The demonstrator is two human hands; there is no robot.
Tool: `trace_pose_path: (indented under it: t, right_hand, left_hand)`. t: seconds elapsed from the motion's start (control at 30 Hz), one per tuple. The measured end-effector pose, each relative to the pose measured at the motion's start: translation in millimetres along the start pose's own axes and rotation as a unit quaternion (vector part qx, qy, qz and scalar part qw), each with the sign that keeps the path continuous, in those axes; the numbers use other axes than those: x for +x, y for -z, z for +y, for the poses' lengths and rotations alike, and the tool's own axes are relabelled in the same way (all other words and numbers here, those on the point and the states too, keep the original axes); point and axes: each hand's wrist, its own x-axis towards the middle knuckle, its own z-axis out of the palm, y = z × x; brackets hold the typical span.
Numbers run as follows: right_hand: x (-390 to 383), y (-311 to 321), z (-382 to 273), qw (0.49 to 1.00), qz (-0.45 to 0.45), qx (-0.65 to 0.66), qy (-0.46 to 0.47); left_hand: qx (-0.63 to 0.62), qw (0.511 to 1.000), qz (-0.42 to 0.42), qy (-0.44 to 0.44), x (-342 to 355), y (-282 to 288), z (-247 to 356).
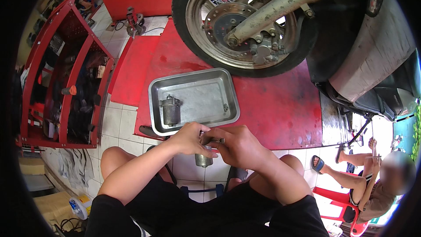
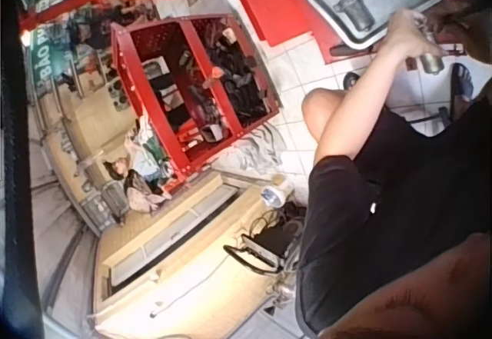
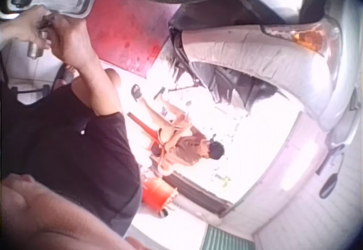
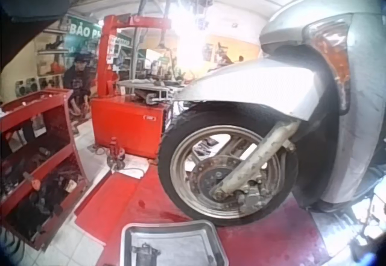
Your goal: The person sits on the floor of a workshop and uses a screwdriver to disassemble a cylindrical metal scooter part, likely a starter motor, over a metal tray. They remove internal components and place them into the tray, then continue to manipulate the housing and internal parts with the tool.
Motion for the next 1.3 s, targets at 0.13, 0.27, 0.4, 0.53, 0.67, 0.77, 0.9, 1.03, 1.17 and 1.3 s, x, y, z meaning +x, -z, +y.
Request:
trace_pose_path:
  t: [0.13, 0.27, 0.4, 0.53, 0.67, 0.77, 0.9, 1.03, 1.17, 1.3]
  right_hand:
    - [0, -3, 2, 0.999, 0.051, 0.012, 0.004]
    - [1, -7, 2, 0.997, 0.066, -0.004, 0.034]
    - [-1, -8, 1, 0.998, 0.063, -0.005, 0.019]
    - [2, -9, 0, 0.993, 0.103, 0.037, 0.039]
    - [8, -2, 2, 0.95, 0.249, 0.136, 0.129]
    - [3, 8, 2, 0.969, 0.229, 0.049, 0.081]
    - [6, 6, -8, 0.991, 0.039, -0.04, -0.122]
    - [6, -16, 2, 0.98, 0.074, -0.17, -0.066]
    - [6, -26, 12, 0.966, 0.084, -0.233, -0.072]
    - [10, -29, 8, 0.964, 0.086, -0.229, -0.108]
  left_hand:
    - [-0.046, 0.993, -0.047, 0.099, -2, 7, 9]
    - [-0.06, 0.992, -0.054, 0.092, -1, 12, 10]
    - [-0.019, 0.995, -0.052, 0.083, -2, 15, 15]
    - [-0.033, 0.998, -0.026, 0.054, -1, 14, 5]
    - [-0.142, 0.989, -0.02, 0.045, 2, 22, 5]
    - [-0.233, 0.971, -0.006, 0.062, 3, 31, 1]
    - [-0.396, 0.911, 0.017, 0.109, 6, 45, 9]
    - [-0.48, 0.868, 0.046, 0.123, 8, 49, 12]
    - [-0.491, 0.857, 0.066, 0.139, 8, 45, 12]
    - [-0.508, 0.848, 0.058, 0.144, 7, 47, 14]
